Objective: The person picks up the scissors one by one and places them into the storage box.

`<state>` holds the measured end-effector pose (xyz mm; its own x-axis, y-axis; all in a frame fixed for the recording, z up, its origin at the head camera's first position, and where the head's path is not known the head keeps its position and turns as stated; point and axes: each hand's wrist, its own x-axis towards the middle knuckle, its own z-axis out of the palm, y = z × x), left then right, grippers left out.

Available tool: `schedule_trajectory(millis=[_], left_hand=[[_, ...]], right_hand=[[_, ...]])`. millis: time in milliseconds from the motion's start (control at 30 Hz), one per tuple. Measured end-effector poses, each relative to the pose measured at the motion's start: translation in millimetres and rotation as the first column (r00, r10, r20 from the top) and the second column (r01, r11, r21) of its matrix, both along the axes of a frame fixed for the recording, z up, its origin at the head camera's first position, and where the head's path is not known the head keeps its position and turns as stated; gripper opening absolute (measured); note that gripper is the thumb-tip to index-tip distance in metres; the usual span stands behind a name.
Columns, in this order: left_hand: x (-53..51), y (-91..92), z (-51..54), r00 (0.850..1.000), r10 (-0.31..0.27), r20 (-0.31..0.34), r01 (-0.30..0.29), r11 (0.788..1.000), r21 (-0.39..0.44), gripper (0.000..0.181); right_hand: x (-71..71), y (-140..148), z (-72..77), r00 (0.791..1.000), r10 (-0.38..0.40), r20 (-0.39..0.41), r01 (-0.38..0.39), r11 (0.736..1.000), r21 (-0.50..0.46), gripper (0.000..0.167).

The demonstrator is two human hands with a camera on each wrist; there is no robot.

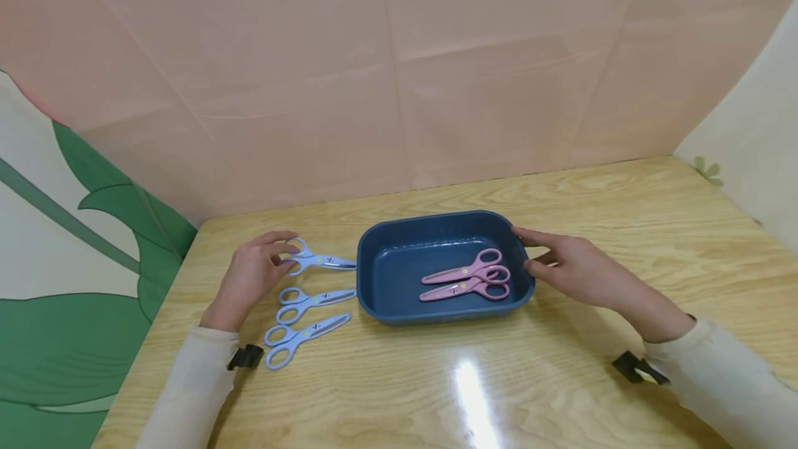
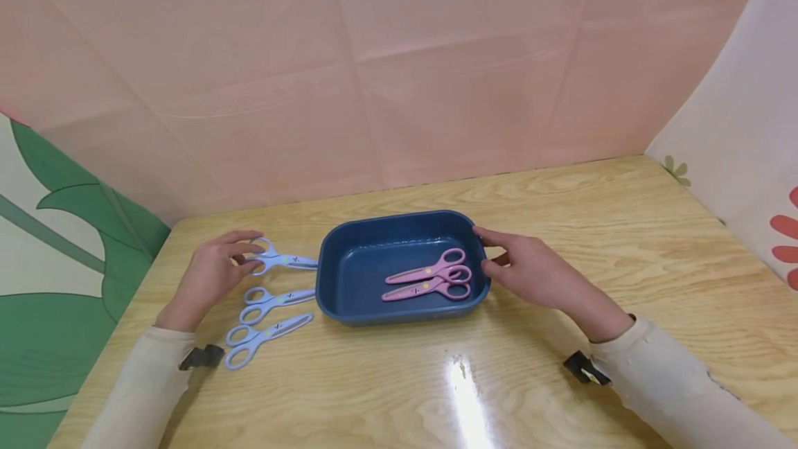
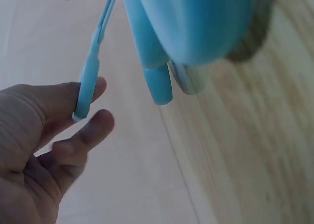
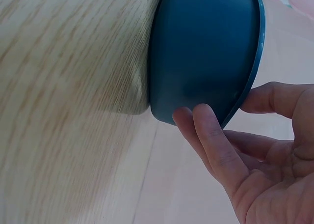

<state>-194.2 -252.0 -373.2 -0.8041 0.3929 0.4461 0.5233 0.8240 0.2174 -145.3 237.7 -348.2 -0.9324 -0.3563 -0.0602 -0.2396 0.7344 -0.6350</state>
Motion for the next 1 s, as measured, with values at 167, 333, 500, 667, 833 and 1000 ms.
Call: schedule_trajectory(millis=[167, 333, 500, 667, 833, 1000], left_hand=[[1.6, -0.2, 0.1, 1.0, 0.006, -0.005, -0.006, 1.0, -0.004, 0.024], [3.5, -0.2, 2.0, 0.999, 0.043, -0.02, -0.043, 0.998, -0.037, 0.023], [4.6, -1.0, 3.4, 0.998, 0.061, -0.03, -0.062, 0.997, -0.048, 0.022], [4.1, -2.1, 3.3, 0.999, 0.049, -0.019, -0.049, 0.998, -0.027, 0.022], [4.2, -2.6, 3.4, 0.997, 0.076, 0.026, -0.076, 0.997, -0.006, 0.021], [4.9, -2.3, 4.5, 0.994, 0.097, 0.05, -0.097, 0.995, -0.004, 0.021]], right_hand=[[-0.2, -0.3, -0.4, 1.0, 0.001, -0.01, -0.001, 1.0, -0.003, 0.06], [-0.6, -1.1, -0.7, 1.0, 0.001, -0.018, -0.001, 1.0, -0.002, 0.059], [-0.8, -1.4, -1.2, 1.0, 0.007, -0.023, -0.008, 1.0, -0.008, 0.059], [0.3, -1.0, -0.1, 1.0, 0.002, -0.013, -0.002, 1.0, -0.008, 0.059], [0.9, -0.5, 0.6, 1.0, -0.001, -0.004, 0.001, 1.0, -0.004, 0.06], [0.8, -0.2, 0.1, 1.0, -0.001, -0.005, 0.0, 1.0, -0.004, 0.06]])
